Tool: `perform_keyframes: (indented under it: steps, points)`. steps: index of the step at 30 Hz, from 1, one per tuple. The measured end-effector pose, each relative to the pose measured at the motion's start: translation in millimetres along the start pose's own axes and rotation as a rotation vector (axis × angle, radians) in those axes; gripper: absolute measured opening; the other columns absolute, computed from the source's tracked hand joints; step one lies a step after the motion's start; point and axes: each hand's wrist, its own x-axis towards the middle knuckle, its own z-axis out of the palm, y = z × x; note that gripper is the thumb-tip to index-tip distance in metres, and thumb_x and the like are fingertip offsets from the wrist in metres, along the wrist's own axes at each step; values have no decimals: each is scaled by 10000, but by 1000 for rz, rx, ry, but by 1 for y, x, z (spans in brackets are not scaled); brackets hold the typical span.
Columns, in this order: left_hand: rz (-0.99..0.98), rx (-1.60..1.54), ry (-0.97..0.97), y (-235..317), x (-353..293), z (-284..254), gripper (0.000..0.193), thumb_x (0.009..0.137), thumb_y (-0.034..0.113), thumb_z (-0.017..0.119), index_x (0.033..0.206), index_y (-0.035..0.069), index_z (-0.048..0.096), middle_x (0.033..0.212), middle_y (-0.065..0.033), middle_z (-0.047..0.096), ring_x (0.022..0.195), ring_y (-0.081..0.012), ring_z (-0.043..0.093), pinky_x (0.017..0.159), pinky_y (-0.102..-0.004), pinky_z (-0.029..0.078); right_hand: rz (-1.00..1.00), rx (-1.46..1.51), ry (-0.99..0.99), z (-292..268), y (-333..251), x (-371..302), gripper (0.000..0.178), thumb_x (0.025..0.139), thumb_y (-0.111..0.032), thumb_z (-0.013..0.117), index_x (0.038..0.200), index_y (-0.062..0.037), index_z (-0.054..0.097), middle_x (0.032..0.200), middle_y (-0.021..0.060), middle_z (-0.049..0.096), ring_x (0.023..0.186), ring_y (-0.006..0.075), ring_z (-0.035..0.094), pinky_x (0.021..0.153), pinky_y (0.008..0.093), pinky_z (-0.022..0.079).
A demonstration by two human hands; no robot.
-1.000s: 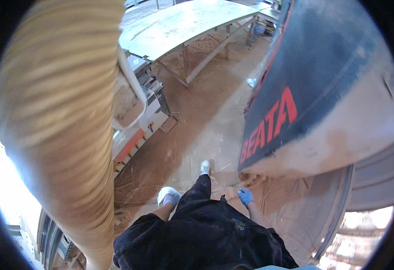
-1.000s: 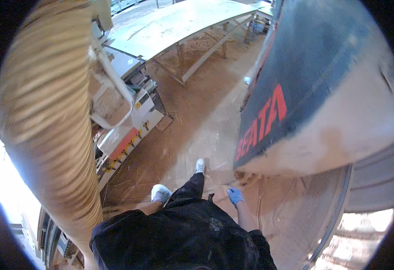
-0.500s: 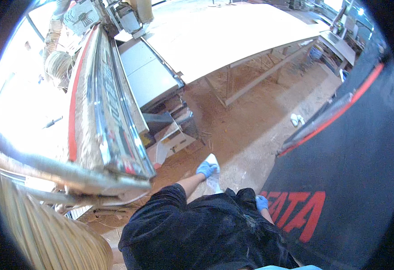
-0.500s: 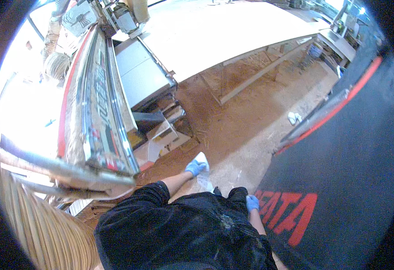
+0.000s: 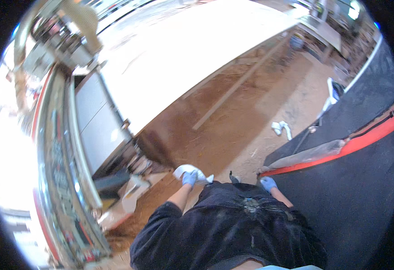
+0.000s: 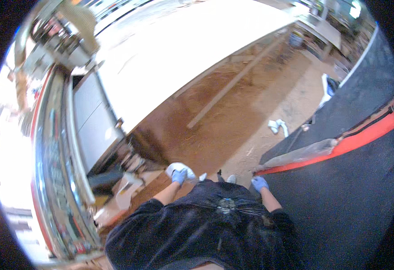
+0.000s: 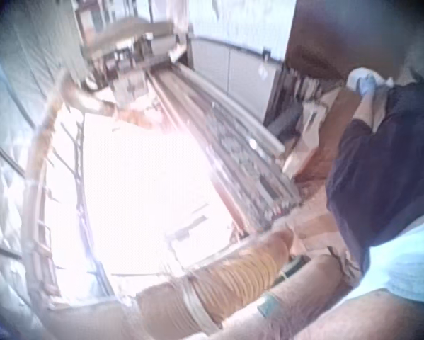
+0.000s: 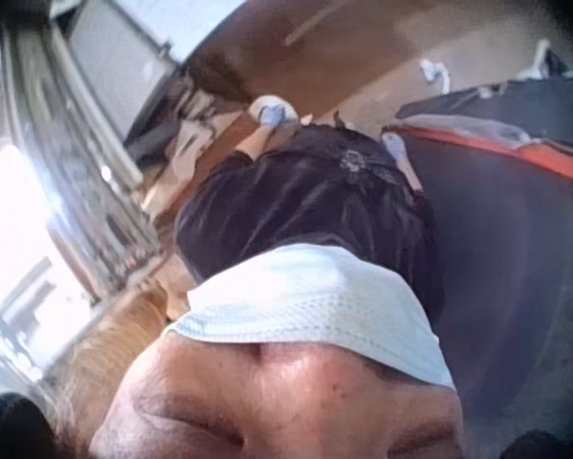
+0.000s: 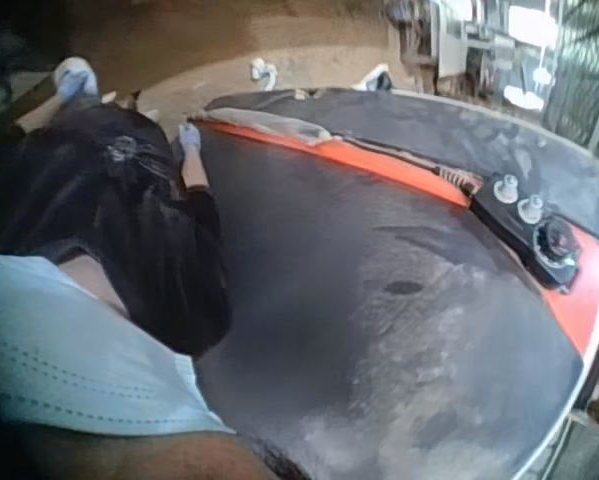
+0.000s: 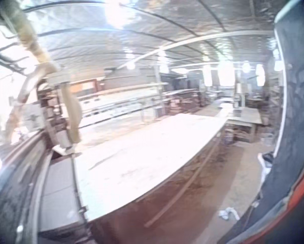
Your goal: The person walks through a woodworking shop carrying a roll of labels. They tear off individual labels and apply them to various cut wooden panels on a workbench and a table. The person also stacks the labeled panels.
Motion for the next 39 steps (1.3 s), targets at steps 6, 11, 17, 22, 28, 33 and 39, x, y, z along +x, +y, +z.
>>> perform_keyframes:
  steps: [6,11,17,22,28,33,39]
  points:
    - [8,44,-56,98,64,95,424,813,349,546,1010,-21,607,1036,-207,617,940,-326,602,791,-392,458,33,81,-91,-171,-85,156,352,812,-387,506,991,-118,646,1071,138,608,997,303,570,849,386,444]
    - [247,269,152,168,175,193,395,888,379,371,939,88,634,1033,-131,629,943,-352,582,821,-411,449,-121,-43,-150,-265,-110,293,341,823,-368,489,1022,-135,639,1077,126,610,1011,296,567,871,396,435]
    - [211,-413,-382,393,335,203,203,874,176,476,777,58,610,713,-72,610,668,-175,580,576,-292,458,9,-70,-109,-416,-93,465,302,810,-360,503,946,-138,657,1001,120,634,931,313,595,813,413,466]
    - [605,-73,-529,698,404,208,137,848,118,543,736,58,594,686,-17,585,597,-115,488,538,-272,406,91,16,109,-539,-34,594,310,816,-361,502,971,-140,653,1047,106,627,982,293,582,852,394,450]
    - [682,27,-501,920,491,370,249,810,220,628,934,5,652,849,-110,671,785,-223,632,708,-340,481,-108,-585,-87,-548,140,729,352,836,-314,464,1056,-96,632,1072,128,618,1002,303,572,888,388,431]
    - [517,93,-454,1034,572,523,384,804,368,614,959,18,651,907,-163,659,848,-323,624,750,-376,476,357,18,-173,-673,228,819,394,814,-346,459,981,-46,652,1067,180,605,1047,333,547,884,391,426]
    - [418,315,-371,1136,583,635,531,819,468,518,1048,1,622,1061,-194,613,1026,-328,566,874,-390,435,480,171,185,-947,263,874,379,811,-353,512,1030,-71,639,1087,148,607,1002,317,569,863,383,436]
